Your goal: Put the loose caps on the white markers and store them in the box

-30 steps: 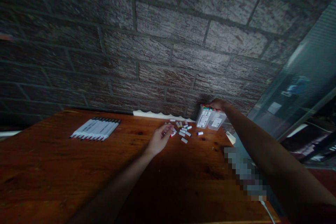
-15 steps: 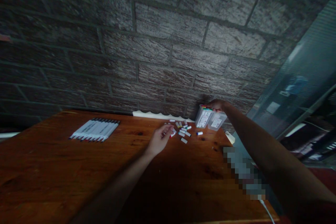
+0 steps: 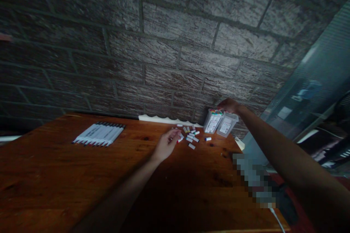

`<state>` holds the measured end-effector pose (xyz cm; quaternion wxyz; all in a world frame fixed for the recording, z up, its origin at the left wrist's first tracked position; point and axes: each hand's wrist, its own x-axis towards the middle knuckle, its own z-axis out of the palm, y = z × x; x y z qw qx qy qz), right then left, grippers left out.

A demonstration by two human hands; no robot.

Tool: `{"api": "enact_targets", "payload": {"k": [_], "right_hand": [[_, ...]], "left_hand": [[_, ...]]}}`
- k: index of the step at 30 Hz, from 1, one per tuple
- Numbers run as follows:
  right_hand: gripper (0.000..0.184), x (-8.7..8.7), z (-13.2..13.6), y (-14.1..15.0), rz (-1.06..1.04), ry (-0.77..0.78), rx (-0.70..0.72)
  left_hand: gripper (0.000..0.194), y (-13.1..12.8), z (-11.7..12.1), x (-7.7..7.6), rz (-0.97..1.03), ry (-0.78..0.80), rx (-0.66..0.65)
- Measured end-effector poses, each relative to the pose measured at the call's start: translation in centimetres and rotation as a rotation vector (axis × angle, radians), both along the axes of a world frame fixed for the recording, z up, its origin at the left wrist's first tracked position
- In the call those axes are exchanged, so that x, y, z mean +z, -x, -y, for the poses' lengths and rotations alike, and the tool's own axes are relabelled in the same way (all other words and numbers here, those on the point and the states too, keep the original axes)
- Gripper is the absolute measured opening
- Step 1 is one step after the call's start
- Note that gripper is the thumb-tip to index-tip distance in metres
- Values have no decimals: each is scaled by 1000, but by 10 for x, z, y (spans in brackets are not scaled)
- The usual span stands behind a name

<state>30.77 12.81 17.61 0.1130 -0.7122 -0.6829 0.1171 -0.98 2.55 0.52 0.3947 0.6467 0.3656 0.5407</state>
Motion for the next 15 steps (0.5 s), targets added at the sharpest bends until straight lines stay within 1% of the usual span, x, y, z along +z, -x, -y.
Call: {"api": "enact_targets", "payload": {"k": [4,11,15], "right_hand": [[14,-1,4,-4,31,33,-16],[10,-5,17,0,11,76,65],[9,-5,19,2,-13,74,72]], "left_hand": [[36,-1,0,0,-9,-9,0],[36,-2,2,2,-22,-23,20],[36,-2,1,2,-20,-13,18]]}}
